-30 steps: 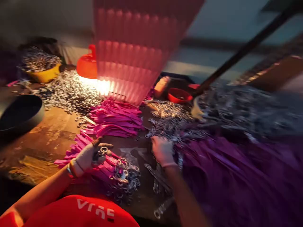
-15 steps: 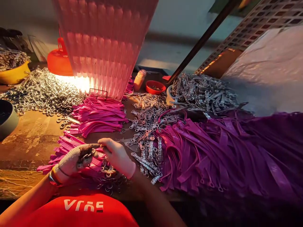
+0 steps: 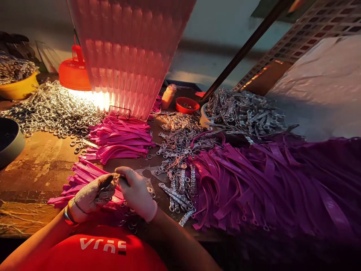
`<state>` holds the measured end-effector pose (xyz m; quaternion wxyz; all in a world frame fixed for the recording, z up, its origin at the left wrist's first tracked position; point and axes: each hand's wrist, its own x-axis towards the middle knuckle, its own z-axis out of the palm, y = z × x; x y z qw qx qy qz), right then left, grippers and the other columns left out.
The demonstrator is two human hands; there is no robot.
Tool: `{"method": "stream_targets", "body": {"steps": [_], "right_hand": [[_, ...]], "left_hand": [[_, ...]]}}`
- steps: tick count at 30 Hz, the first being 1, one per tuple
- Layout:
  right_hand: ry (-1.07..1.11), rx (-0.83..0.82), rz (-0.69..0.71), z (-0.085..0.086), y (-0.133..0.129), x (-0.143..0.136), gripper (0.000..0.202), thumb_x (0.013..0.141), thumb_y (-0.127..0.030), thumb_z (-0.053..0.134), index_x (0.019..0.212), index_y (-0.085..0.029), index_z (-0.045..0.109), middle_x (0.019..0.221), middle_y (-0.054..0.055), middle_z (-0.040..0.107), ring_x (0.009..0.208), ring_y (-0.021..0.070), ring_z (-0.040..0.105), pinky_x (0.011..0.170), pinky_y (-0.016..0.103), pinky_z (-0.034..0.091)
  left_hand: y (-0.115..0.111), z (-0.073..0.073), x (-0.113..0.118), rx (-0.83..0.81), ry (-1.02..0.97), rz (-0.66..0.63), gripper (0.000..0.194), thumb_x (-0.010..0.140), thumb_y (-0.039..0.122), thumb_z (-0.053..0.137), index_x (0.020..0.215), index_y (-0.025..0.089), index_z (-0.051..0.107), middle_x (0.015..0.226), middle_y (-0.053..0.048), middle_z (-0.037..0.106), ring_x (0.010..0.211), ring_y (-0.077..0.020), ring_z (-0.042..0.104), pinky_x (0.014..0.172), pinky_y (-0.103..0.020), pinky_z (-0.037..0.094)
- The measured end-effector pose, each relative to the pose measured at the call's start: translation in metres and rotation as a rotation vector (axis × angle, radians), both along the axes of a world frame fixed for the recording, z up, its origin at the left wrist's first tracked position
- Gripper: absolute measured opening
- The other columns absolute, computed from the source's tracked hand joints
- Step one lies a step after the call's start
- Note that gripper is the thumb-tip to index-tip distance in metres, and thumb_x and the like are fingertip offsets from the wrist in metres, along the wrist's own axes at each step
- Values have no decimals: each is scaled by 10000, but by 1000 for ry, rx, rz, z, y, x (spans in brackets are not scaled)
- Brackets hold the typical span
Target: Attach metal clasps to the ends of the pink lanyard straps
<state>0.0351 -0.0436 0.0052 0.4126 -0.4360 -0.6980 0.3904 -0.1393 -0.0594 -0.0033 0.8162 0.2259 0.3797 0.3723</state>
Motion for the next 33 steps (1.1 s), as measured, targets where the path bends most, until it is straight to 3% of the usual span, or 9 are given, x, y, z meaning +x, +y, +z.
{"method": "stream_targets", "body": {"steps": [4, 9, 13, 18, 24, 28, 33], "right_hand": [[120, -274, -37, 8, 3, 0, 247, 817, -268, 638, 1059, -234, 678, 872, -11, 696, 746, 149, 628, 680, 263, 530], [177, -377, -22, 9, 0, -4, 233, 787, -290, 656, 1011, -228, 682, 842, -15, 684, 702, 142, 610, 617, 251, 517], [97, -281, -11, 5, -4, -7, 206, 854, -293, 595, 1028, -229, 685, 926, 16, 724, 815, 169, 655, 735, 289, 556], [24, -173, -9, -1, -10, -10, 191, 879, -247, 572, 1025, -231, 694, 976, 24, 744, 911, 182, 672, 851, 316, 562], [5, -193, 75, 1, -6, 6, 334, 920, -193, 528, 1208, -233, 691, 1187, 49, 727, 1096, 201, 665, 1010, 364, 514], [-5, -183, 164, 5, 1, 17, 276, 952, -245, 571, 1190, -218, 707, 1162, 54, 733, 1083, 201, 667, 1011, 357, 503], [-162, 96, 310, 7, -3, 9, 313, 985, -202, 535, 1287, -214, 617, 1146, 80, 675, 1049, 186, 626, 925, 305, 498]], "left_hand": [[-4, 2, -3, 181, 119, 65, 323, 865, 448, 673, 1019, 166, 641, 475, 102, 383, 344, -46, 218, 334, -178, 158], [-11, 4, -3, 252, 320, 116, 357, 877, 501, 674, 818, 152, 628, 508, 59, 467, 380, -53, 361, 366, -181, 241], [-14, 6, -2, 251, 325, 80, 415, 873, 542, 659, 747, 151, 605, 475, 54, 456, 359, -53, 340, 357, -187, 217], [-18, 5, -1, 218, 330, 65, 360, 835, 495, 727, 903, 151, 647, 561, 53, 501, 412, -53, 381, 392, -176, 245], [-17, 1, -5, 117, 228, 39, 386, 864, 507, 654, 707, 172, 544, 466, 79, 375, 371, -47, 250, 364, -192, 170], [-15, -1, -7, 50, 175, -39, 384, 833, 470, 675, 653, 179, 500, 469, 79, 365, 373, -41, 220, 366, -196, 142], [-13, -12, -2, 57, 225, 28, 395, 747, 472, 759, 654, 186, 503, 499, 79, 386, 407, -54, 286, 400, -200, 234]]}}
